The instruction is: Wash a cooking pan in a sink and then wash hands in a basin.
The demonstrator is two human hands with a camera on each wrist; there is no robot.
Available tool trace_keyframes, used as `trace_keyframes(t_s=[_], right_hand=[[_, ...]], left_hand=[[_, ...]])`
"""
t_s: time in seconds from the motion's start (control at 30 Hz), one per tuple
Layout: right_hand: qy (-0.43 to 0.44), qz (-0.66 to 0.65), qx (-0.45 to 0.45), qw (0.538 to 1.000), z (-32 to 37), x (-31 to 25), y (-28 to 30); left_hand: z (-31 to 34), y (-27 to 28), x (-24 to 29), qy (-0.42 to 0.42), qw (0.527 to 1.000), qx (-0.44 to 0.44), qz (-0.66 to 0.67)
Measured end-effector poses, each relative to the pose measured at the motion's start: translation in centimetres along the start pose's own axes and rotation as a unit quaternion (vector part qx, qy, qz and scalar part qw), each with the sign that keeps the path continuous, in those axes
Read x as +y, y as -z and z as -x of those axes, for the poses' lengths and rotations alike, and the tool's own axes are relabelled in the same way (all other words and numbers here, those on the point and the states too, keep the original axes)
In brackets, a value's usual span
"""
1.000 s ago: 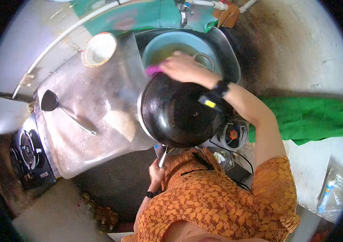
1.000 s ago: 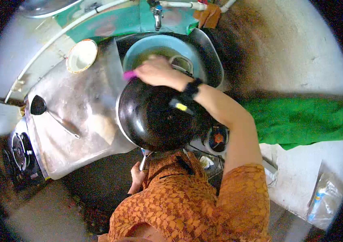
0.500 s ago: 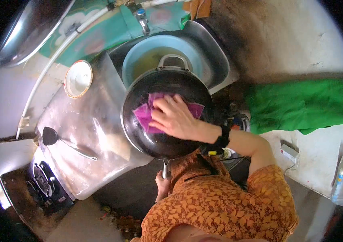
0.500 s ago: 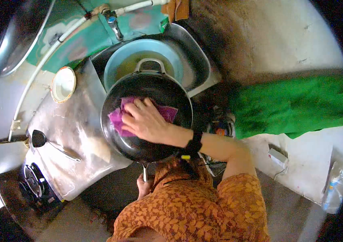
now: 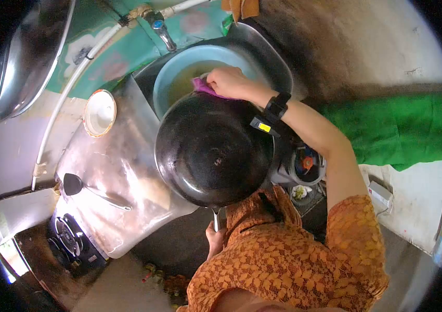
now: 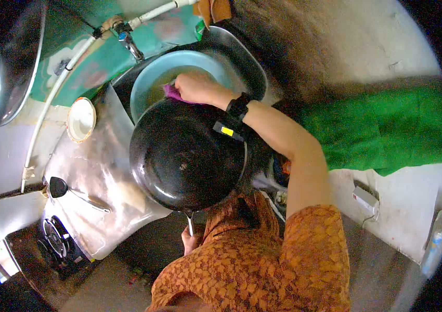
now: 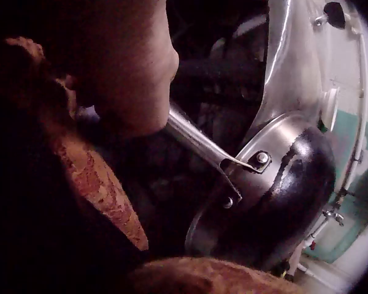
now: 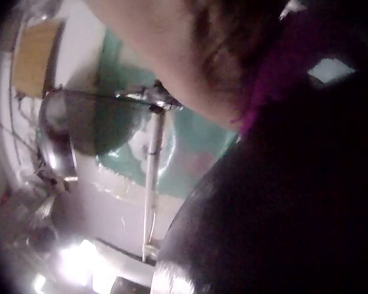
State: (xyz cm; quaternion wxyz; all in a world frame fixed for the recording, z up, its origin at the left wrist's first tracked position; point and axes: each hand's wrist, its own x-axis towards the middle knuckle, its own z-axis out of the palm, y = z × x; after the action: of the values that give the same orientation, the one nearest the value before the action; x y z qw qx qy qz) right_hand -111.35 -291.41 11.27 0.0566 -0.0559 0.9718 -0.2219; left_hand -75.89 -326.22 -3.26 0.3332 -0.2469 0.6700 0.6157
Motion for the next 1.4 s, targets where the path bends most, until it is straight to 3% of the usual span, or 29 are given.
trace_keyframes(t_s=[0.1, 0.13, 0.23, 0.27, 0.37, 0.4, 0.47, 0.57, 0.67, 0.73, 0.8, 0.83, 0.87, 0.97, 1.0, 1.1, 1.13, 1.17, 1.2, 1.23, 1.3, 1.4], right_hand=[[-0.014, 0.057, 0.043, 0.997, 2.5, -1.1, 0.5], [-0.030, 0.048, 0.022, 0.998, 3.4, -2.0, 1.6], [-0.126, 0.043, -0.029, 0.991, 3.5, -3.0, 2.5], [-0.075, 0.040, 0.013, 0.996, 2.9, -2.0, 1.0], [-0.009, -0.143, 0.156, 0.977, 2.7, 0.0, -1.7], [-0.035, -0.171, 0.226, 0.959, 3.6, 0.9, -2.9], [-0.085, -0.171, 0.250, 0.949, 7.1, 0.7, -2.3], [-0.167, -0.127, 0.212, 0.954, 10.8, 4.6, -4.3], [-0.162, -0.267, 0.206, 0.928, 6.8, 7.3, -2.8], [-0.094, -0.416, 0.186, 0.885, 1.7, 4.1, 0.3], [0.171, -0.264, 0.111, 0.943, -4.4, 4.6, -1.4], [0.280, -0.107, 0.064, 0.952, -5.4, 2.9, -0.8], [0.313, -0.053, -0.076, 0.945, -7.0, 2.0, -0.8], [0.231, -0.039, -0.207, 0.950, -9.0, 2.5, -0.2], [0.207, -0.006, -0.194, 0.959, -8.6, 2.6, 0.3], [0.136, -0.071, -0.116, 0.981, -7.1, 5.4, -0.9], [0.065, -0.094, -0.123, 0.986, -6.1, 6.5, -1.4], [0.040, -0.066, -0.051, 0.996, -4.3, 7.6, -2.6], [-0.109, -0.142, -0.150, 0.972, -1.9, 5.7, -0.6], [-0.151, -0.176, -0.200, 0.952, 0.2, 5.6, -0.5], [-0.140, -0.206, -0.170, 0.953, 3.3, 6.4, -0.9], [-0.142, -0.446, -0.217, 0.856, 4.8, 9.1, -1.8]], left_hand=[[0.0, 0.0, -0.6, -0.022, 0.999, 0.018, -0.030], [0.1, -0.2, -0.6, 0.001, 1.000, -0.005, 0.027], [-0.3, -0.2, -1.9, -0.013, 0.999, 0.010, 0.031], [-0.4, 0.0, -2.3, -0.009, 1.000, 0.005, 0.020], [-0.9, 0.4, -2.5, -0.003, 1.000, 0.001, -0.022], [-1.0, 0.5, -2.5, -0.005, 0.999, 0.007, -0.040], [-1.1, -0.1, -1.6, 0.006, 0.999, 0.018, -0.041], [-0.7, -0.9, -0.2, 0.023, 0.999, 0.016, -0.018], [-1.7, 0.0, -2.1, 0.016, 1.000, -0.001, -0.021], [-1.8, 0.7, -1.8, 0.046, 0.999, -0.008, -0.021], [-1.0, 0.0, 2.5, 0.044, 0.999, 0.007, -0.032], [-0.7, -0.1, 3.9, 0.044, 0.998, 0.013, -0.040], [-0.7, 0.1, 3.7, 0.042, 0.999, 0.012, -0.020], [-0.8, -0.1, 1.7, 0.035, 0.999, 0.012, 0.030], [-0.8, -0.1, 1.4, 0.026, 0.999, 0.017, 0.034], [-0.8, 0.2, 1.1, 0.012, 1.000, 0.023, 0.017], [-0.8, 0.5, 1.0, 0.017, 0.999, 0.021, 0.018], [-0.9, 0.4, 0.9, 0.020, 0.999, 0.018, 0.019], [-0.5, -0.1, 1.7, 0.026, 0.999, 0.014, 0.020], [0.0, -0.5, 3.3, 0.030, 0.999, 0.010, 0.019], [0.1, -0.9, 3.3, 0.027, 0.999, -0.003, 0.029], [-0.5, -0.4, 1.7, 0.025, 0.998, -0.030, 0.046]])
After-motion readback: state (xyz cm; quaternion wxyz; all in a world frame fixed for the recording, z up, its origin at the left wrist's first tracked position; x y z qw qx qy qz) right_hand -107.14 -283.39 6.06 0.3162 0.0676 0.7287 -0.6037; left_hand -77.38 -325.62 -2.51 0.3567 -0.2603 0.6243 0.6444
